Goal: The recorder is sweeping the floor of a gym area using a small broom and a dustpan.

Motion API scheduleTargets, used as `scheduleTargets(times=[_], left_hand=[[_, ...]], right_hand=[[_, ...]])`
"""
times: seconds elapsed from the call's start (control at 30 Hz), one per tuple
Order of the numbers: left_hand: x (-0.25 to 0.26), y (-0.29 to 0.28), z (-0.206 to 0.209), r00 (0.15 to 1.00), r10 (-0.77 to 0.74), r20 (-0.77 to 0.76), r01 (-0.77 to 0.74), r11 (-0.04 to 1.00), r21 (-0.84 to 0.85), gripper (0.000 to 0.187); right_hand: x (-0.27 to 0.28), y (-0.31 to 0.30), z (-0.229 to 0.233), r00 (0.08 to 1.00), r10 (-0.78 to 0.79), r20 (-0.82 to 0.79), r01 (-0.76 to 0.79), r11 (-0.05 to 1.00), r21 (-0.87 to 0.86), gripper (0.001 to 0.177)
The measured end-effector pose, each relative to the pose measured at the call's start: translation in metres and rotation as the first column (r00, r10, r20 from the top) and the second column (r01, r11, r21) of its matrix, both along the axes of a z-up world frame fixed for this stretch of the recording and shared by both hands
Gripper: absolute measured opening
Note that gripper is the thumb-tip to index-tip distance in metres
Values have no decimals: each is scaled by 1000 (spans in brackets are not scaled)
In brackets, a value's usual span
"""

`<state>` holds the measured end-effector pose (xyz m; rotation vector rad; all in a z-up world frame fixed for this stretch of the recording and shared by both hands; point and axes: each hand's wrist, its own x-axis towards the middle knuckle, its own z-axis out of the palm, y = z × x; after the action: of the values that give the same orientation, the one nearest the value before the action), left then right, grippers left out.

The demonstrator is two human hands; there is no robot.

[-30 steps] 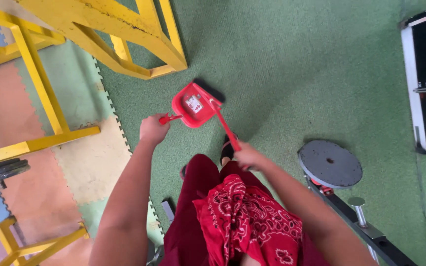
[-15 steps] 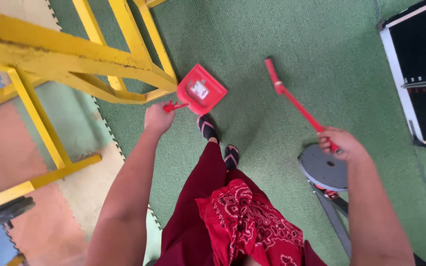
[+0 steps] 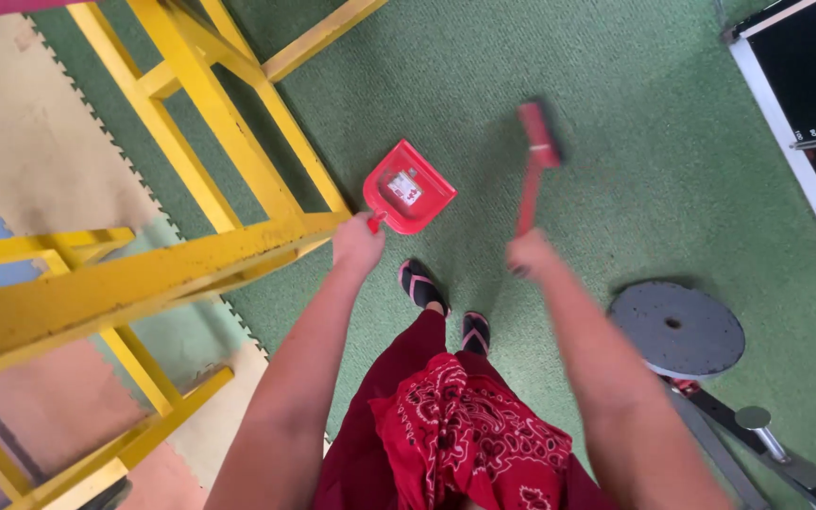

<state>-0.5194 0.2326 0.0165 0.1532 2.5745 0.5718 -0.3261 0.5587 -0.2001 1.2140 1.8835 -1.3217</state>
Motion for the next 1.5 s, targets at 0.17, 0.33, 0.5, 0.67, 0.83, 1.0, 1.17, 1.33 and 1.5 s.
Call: scheduleTargets(times=[0.17, 0.33, 0.5, 0.67, 0.83, 1.0, 1.17, 1.33, 1.5], left_hand=[[-23, 13, -5, 998, 36, 42, -37, 999, 13, 39], [-46, -1, -2, 999, 20, 34, -20, 1000, 19, 34], [-57, -13, 6, 996, 93, 15, -93, 994, 59, 39], [-67, -15, 3, 974, 227, 5, -227, 973, 33, 41], [-78, 10, 2, 938, 345, -17, -345, 938, 1, 40], [-93, 53, -5, 896, 444, 16, -441, 894, -77, 43], [-102, 78, -21, 862, 507, -12, -506, 857, -93, 43], [-103, 84, -5, 834, 552, 7, -549, 829, -107, 40], [-76, 72, 5, 795, 607, -10, -606, 794, -44, 40]], right_hand=[[-12, -172, 151, 991, 131, -17, -132, 977, -169, 47], [0, -95, 191, 998, 58, 35, -46, 963, -267, 60], [8, 80, 220, 898, -410, 157, 407, 640, -652, 15], [-53, 198, 243, 920, -385, 74, 377, 820, -429, 12], [-140, 338, 147, 882, -464, 80, 442, 759, -478, 14], [-212, 335, 7, 957, 245, -155, -246, 969, 17, 20], [-197, 88, 79, 922, 387, -10, -387, 919, -71, 36], [-187, 34, 132, 860, 507, -59, -502, 821, -273, 56], [-280, 145, 250, 849, 522, 86, -385, 722, -575, 77]])
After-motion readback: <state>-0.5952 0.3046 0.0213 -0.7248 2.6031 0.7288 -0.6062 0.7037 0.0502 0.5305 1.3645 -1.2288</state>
